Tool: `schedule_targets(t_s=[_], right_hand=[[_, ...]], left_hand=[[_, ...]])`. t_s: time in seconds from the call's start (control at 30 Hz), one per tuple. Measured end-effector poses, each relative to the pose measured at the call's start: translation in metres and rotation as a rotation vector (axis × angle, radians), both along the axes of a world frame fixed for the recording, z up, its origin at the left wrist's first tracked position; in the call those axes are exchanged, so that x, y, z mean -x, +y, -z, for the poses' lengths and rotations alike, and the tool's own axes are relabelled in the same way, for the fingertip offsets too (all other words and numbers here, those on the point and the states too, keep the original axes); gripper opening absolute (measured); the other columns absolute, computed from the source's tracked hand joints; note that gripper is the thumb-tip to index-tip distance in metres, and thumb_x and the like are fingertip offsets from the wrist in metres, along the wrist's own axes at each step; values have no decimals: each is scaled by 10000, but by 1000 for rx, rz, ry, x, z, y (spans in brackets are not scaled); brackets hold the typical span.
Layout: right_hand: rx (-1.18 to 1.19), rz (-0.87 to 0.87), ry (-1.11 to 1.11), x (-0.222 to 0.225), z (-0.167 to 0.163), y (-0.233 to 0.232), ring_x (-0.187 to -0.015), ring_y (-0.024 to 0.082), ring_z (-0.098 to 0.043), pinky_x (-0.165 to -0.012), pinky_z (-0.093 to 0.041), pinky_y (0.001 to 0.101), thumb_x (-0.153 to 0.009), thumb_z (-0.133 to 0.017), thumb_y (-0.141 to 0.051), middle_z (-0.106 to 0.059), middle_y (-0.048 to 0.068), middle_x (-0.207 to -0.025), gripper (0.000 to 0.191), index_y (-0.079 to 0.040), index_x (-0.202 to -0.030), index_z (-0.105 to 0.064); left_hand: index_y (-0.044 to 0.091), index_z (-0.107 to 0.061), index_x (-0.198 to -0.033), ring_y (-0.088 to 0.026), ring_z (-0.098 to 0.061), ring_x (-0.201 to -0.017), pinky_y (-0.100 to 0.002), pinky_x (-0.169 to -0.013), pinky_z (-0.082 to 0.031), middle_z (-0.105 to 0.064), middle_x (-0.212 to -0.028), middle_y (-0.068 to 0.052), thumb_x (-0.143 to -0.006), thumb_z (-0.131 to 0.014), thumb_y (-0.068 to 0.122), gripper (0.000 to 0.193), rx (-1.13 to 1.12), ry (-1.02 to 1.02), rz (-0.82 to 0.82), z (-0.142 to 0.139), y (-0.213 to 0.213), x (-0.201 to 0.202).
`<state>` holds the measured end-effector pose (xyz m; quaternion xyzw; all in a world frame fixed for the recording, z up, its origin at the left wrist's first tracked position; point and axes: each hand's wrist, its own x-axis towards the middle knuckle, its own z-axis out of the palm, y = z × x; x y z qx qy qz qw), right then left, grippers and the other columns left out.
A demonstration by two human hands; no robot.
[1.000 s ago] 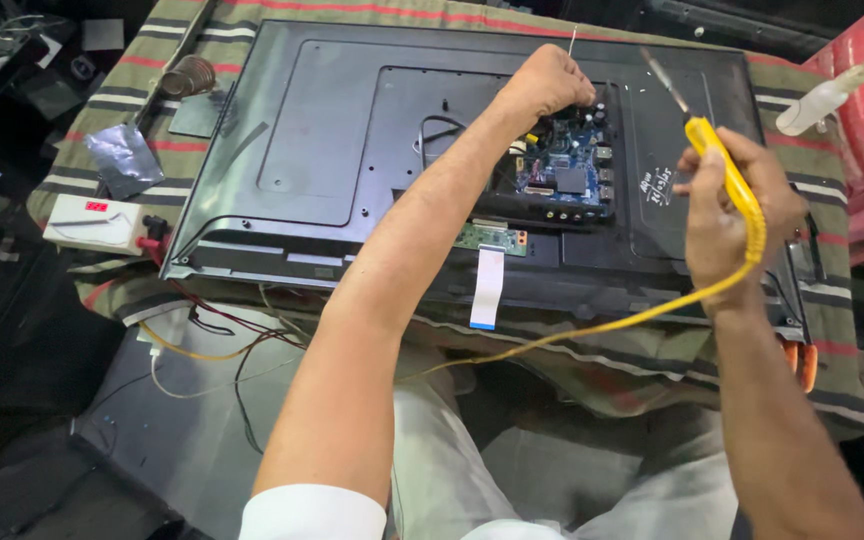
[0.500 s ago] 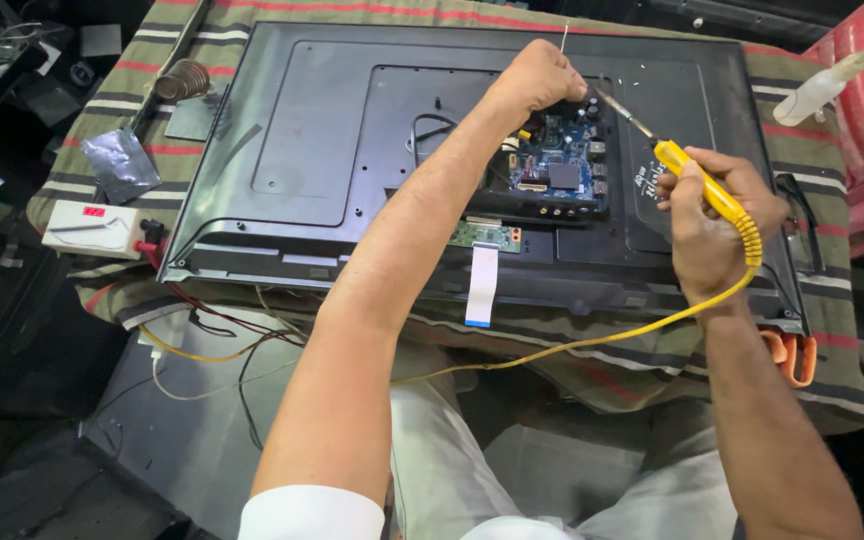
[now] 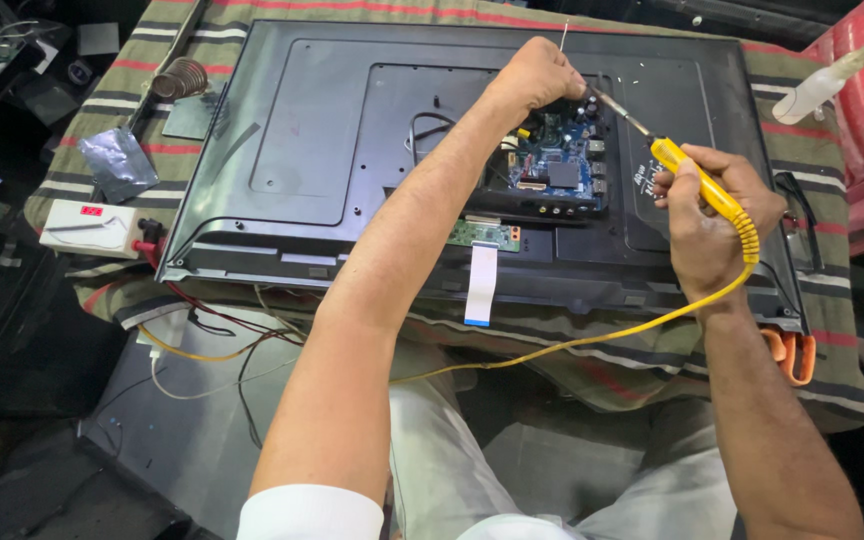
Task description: The person uses a soldering iron and solder wire to attach components to a circuit board inside a disassembled television chassis. They repeatedly heat solder joints and feed solder to secure connections, then briefly lift the chassis to adjust its position on the workbench.
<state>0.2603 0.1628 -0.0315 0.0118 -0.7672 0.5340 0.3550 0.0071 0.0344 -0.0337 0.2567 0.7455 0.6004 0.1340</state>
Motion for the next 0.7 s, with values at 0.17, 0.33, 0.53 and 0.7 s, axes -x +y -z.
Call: schedule_targets(t_s=[0.17, 0.33, 0.53, 0.7], right_hand=[[-2, -4, -4, 0, 0, 0, -881, 144, -725, -788, -610, 259, -1141, -609, -18, -731, 163, -1070, 172, 117, -1243, -642], [5, -7, 4, 2, 1, 0, -897, 145, -722, -788, -610, 258, -1139, -610, -19, -730, 162, -1069, 172, 114, -1243, -642], [-2, 3, -1, 1, 6, 3, -858, 137, -723, -789, -611, 260, -1144, -608, -25, -732, 162, -1059, 175, 111, -1248, -640], [16, -30, 7, 2, 8, 8, -873, 140, -729, -812, -618, 265, -1149, -601, -32, -728, 167, -1093, 189, 111, -1269, -632]], left_hand=[[10, -806, -779, -163, -694, -706, -315, -714, -542, -773, -726, -88, -680, -855, 65, 123, 6, -18, 17, -1, -1, 0], [10, -810, -778, -163, -699, -710, -313, -729, -538, -780, -728, -84, -676, -847, 58, 119, -10, -14, 18, 0, -2, 0], [-5, -798, -762, -171, -696, -699, -323, -713, -540, -776, -726, -93, -665, -847, 44, 119, -43, -30, 34, 2, -1, 1], [-3, -797, -754, -172, -696, -687, -324, -701, -544, -775, -718, -95, -652, -857, 49, 129, -41, -33, 28, 0, 0, 1]])
